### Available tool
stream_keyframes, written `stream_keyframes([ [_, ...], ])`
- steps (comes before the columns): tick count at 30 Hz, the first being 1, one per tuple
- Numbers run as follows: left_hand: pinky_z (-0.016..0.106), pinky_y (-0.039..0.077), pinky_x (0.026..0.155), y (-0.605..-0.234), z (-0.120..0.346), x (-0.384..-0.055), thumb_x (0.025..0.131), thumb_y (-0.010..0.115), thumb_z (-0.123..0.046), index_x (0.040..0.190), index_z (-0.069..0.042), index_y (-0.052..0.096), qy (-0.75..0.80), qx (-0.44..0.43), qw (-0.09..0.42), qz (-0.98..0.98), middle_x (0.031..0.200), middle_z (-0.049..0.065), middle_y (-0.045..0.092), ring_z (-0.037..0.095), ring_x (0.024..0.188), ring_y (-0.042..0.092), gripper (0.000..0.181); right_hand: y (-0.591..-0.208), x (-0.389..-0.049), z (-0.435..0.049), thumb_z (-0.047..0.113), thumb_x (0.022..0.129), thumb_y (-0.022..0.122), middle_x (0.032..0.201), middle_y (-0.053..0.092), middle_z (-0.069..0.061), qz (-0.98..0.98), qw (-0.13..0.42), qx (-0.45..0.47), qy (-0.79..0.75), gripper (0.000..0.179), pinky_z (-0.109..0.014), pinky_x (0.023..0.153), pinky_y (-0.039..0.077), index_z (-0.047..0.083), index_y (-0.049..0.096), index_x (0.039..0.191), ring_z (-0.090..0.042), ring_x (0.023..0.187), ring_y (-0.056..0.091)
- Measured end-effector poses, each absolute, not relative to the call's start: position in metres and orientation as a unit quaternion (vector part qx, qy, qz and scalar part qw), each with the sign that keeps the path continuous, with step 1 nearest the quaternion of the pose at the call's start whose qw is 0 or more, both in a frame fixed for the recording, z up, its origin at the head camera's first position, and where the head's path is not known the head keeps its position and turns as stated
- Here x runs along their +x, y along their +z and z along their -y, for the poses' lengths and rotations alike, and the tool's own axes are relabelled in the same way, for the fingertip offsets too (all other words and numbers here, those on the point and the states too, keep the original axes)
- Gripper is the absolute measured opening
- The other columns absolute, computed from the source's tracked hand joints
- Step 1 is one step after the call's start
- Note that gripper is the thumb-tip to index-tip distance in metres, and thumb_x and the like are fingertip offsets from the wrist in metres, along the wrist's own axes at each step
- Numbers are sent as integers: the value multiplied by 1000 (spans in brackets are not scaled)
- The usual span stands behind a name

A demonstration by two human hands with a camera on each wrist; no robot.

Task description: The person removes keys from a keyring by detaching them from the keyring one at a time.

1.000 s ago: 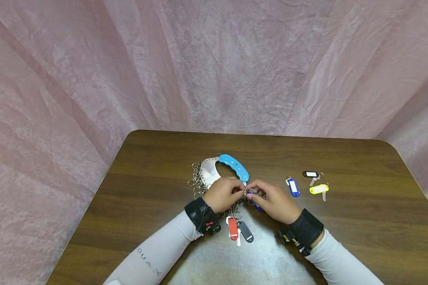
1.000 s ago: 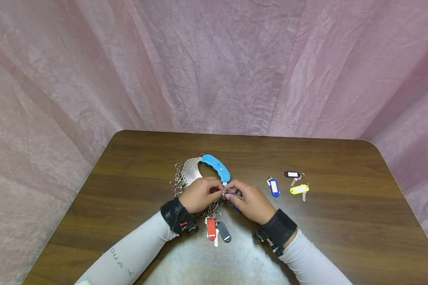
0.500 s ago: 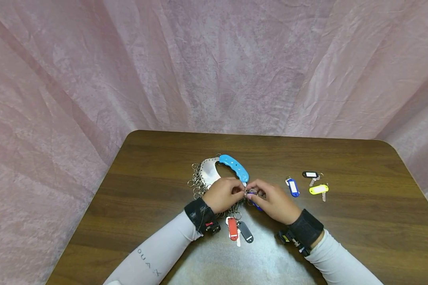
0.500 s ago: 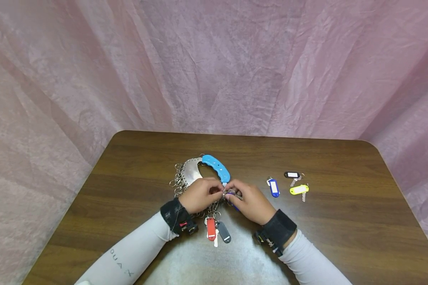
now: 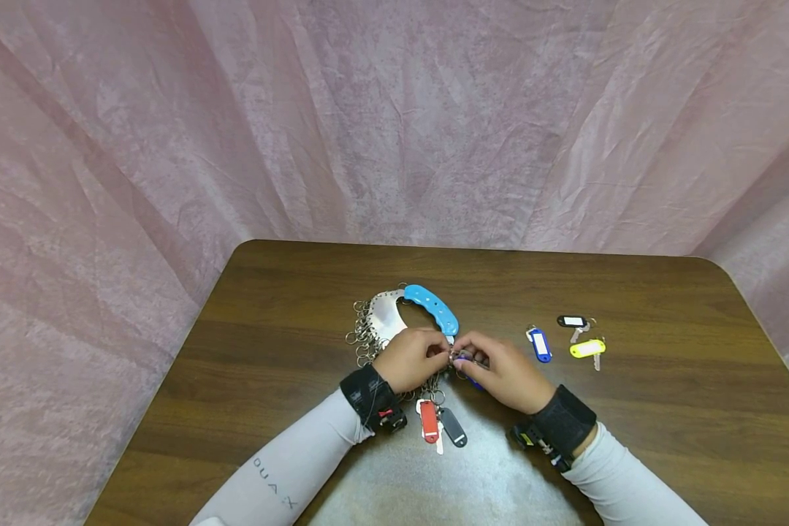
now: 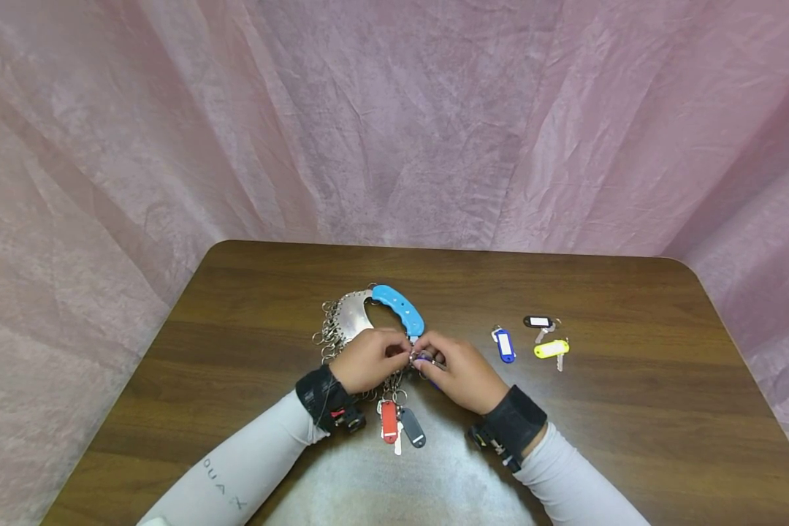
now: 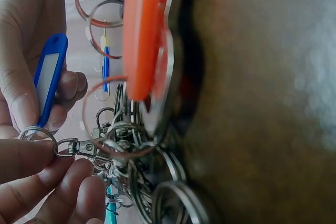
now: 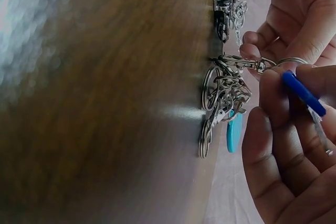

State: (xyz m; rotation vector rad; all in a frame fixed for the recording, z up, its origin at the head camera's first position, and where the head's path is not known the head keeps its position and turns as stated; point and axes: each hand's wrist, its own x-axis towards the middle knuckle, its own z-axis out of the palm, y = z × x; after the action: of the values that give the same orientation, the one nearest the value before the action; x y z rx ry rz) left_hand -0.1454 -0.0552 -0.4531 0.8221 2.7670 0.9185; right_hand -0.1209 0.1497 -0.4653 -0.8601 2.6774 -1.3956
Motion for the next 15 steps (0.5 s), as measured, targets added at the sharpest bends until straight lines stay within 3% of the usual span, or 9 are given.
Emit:
stream_keyframes([
  [15, 19, 46, 70, -451, 53, -143, 93, 67, -18, 90, -15, 74, 287, 297, 32, -910, 84, -5, 66, 5, 76, 56, 8, -464, -121, -151, 17, 95, 70, 82, 69, 6, -859, 17, -259, -441, 12, -22, 64, 49, 18, 68, 107, -1, 71, 59],
])
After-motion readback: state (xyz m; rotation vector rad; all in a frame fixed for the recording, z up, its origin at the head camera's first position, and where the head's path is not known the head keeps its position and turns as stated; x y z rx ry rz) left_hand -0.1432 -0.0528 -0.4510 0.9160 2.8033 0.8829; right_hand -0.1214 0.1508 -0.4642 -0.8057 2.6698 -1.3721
